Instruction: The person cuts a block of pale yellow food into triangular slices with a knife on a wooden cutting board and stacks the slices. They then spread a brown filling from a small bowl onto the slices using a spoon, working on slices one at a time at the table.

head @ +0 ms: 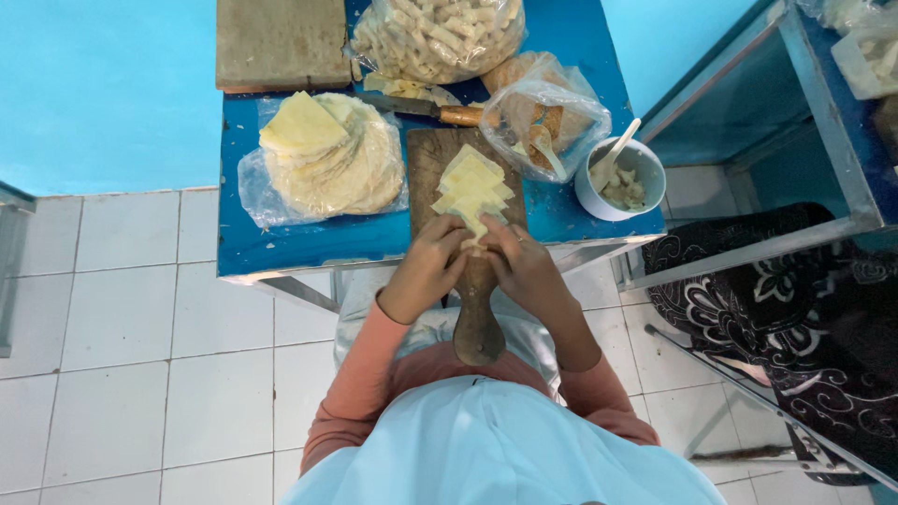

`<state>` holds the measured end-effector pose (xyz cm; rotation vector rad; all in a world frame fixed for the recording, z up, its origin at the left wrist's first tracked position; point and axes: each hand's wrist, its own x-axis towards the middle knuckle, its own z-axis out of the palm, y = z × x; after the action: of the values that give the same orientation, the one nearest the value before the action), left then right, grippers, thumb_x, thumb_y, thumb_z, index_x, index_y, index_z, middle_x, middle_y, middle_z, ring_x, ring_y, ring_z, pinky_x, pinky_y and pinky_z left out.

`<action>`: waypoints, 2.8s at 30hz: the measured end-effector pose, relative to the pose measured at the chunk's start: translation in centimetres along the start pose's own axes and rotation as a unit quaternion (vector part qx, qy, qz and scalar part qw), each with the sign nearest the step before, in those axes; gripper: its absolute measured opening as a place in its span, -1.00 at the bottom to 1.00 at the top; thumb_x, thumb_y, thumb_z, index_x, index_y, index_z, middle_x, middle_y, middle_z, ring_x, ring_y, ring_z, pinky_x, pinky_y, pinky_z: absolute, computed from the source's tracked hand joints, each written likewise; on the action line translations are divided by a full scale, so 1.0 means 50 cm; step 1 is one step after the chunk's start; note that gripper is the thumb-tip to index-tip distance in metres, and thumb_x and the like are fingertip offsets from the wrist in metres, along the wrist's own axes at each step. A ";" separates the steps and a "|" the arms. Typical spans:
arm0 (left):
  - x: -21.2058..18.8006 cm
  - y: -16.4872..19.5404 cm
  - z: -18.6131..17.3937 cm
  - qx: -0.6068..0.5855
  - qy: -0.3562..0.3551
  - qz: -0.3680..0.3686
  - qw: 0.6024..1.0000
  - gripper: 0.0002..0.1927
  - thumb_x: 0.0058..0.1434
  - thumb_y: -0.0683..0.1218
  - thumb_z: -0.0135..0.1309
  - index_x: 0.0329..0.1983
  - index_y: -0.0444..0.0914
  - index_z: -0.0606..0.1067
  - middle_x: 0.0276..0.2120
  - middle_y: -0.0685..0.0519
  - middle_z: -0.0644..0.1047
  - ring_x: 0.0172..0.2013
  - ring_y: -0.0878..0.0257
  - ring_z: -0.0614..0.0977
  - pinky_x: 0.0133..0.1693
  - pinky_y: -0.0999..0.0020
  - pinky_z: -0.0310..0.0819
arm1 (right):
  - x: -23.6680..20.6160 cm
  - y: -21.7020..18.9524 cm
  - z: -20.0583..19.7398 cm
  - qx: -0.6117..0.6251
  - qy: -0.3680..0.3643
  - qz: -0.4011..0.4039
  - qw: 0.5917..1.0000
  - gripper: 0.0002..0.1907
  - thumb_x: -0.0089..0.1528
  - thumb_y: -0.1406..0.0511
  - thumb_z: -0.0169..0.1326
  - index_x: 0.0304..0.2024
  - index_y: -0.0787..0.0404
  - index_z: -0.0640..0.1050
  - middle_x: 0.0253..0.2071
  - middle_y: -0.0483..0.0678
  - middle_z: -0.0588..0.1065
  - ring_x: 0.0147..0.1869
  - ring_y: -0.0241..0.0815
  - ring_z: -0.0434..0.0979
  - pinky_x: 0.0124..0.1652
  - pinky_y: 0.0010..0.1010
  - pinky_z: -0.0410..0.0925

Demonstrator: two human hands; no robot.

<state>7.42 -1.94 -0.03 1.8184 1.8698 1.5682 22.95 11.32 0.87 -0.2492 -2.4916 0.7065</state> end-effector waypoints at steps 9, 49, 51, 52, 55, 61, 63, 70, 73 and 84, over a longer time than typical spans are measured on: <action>0.011 -0.009 -0.013 0.018 -0.033 0.031 0.999 -0.85 0.24 -0.27 0.12 -0.13 -0.39 0.51 -0.12 -0.14 0.49 -0.08 -0.11 0.56 -0.05 0.13 0.46 | 0.013 0.043 0.003 0.105 0.004 -0.013 0.994 -0.35 0.21 0.43 0.26 0.32 0.21 0.35 -0.12 0.03 0.60 -0.08 -0.06 0.66 -0.08 -0.35 0.52; 0.053 -0.025 0.001 0.115 0.012 0.005 0.993 -0.93 0.13 -0.30 0.11 -0.34 -0.30 0.50 -0.30 -0.14 0.47 -0.17 -0.11 0.49 -0.13 0.07 0.39 | 0.043 0.041 0.033 -0.109 0.108 -0.091 0.984 -0.52 0.19 0.39 0.28 0.16 0.20 0.48 -0.20 -0.10 0.55 -0.05 -0.06 0.48 0.05 -0.18 0.25; 0.056 -0.028 0.004 0.112 0.004 0.006 0.994 -0.93 0.15 -0.29 0.11 -0.31 -0.30 0.50 -0.29 -0.13 0.48 -0.16 -0.11 0.48 -0.12 0.07 0.39 | 0.042 0.040 0.034 -0.108 0.108 -0.093 0.984 -0.53 0.19 0.37 0.29 0.13 0.21 0.48 -0.20 -0.16 0.57 -0.06 -0.07 0.48 0.04 -0.17 0.24; 0.055 -0.030 0.004 0.116 0.006 0.009 0.993 -0.92 0.17 -0.27 0.12 -0.26 -0.30 0.51 -0.28 -0.12 0.48 -0.16 -0.11 0.48 -0.11 0.06 0.38 | 0.043 0.040 0.034 -0.108 0.108 -0.087 0.984 -0.52 0.19 0.38 0.28 0.15 0.22 0.48 -0.20 -0.16 0.57 -0.06 -0.07 0.48 0.04 -0.17 0.23; 0.054 -0.036 0.001 0.123 0.008 0.011 0.992 -0.88 0.21 -0.24 0.13 -0.18 -0.30 0.53 -0.25 -0.10 0.49 -0.13 -0.09 0.48 -0.11 0.05 0.35 | 0.050 0.045 0.035 -0.113 0.111 -0.084 0.984 -0.51 0.20 0.42 0.25 0.19 0.24 0.48 -0.20 -0.17 0.57 -0.06 -0.09 0.49 0.05 -0.16 0.23; 0.049 -0.035 0.007 0.149 0.034 0.007 0.988 -0.90 0.18 -0.23 0.14 -0.23 -0.28 0.54 -0.24 -0.06 0.48 -0.13 -0.06 0.48 -0.13 0.06 0.31 | 0.056 0.045 0.044 -0.145 0.139 -0.094 0.975 -0.56 0.22 0.42 0.25 0.16 0.21 0.53 -0.24 -0.11 0.56 -0.08 -0.10 0.49 0.03 -0.18 0.23; 0.055 -0.038 0.011 0.166 0.029 -0.006 0.986 -0.92 0.19 -0.23 0.15 -0.25 -0.29 0.54 -0.24 -0.05 0.46 -0.14 -0.05 0.48 -0.16 0.07 0.30 | 0.053 0.041 0.042 -0.155 0.141 -0.097 0.973 -0.58 0.23 0.44 0.25 0.15 0.19 0.54 -0.24 -0.11 0.58 -0.07 -0.12 0.49 0.05 -0.18 0.22; 0.064 -0.036 0.016 0.178 0.104 -0.006 0.979 -0.76 0.27 -0.21 0.13 -0.01 -0.34 0.50 -0.12 -0.14 0.43 -0.10 -0.10 0.47 -0.07 0.05 0.33 | 0.064 0.037 0.023 -0.214 0.076 -0.095 0.969 -0.46 0.30 0.37 0.17 0.34 0.31 0.45 -0.19 -0.15 0.61 0.01 -0.11 0.49 0.12 -0.01 0.17; 0.056 -0.024 0.009 0.147 0.121 -0.020 0.982 -0.72 0.31 -0.20 0.12 0.08 -0.33 0.49 -0.10 -0.16 0.43 -0.07 -0.11 0.47 -0.03 0.05 0.34 | 0.081 0.054 0.023 -0.213 0.073 -0.101 0.969 -0.44 0.31 0.36 0.15 0.36 0.30 0.42 -0.11 -0.15 0.65 0.03 -0.10 0.49 0.12 0.01 0.15; 0.052 0.032 0.003 0.016 0.162 -0.009 0.987 -0.54 0.25 -0.17 0.24 0.20 -0.29 0.42 0.04 -0.13 0.43 0.07 -0.07 0.49 0.13 0.15 0.38 | 0.060 0.079 0.015 0.475 0.145 0.166 0.852 -0.23 0.34 0.51 0.16 0.55 0.32 0.16 -0.05 0.04 0.57 0.04 -0.31 0.56 0.11 -0.48 0.42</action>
<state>7.89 -0.22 2.42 1.6307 2.0438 1.9362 20.18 15.27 -0.44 -0.3681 -1.5662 1.7833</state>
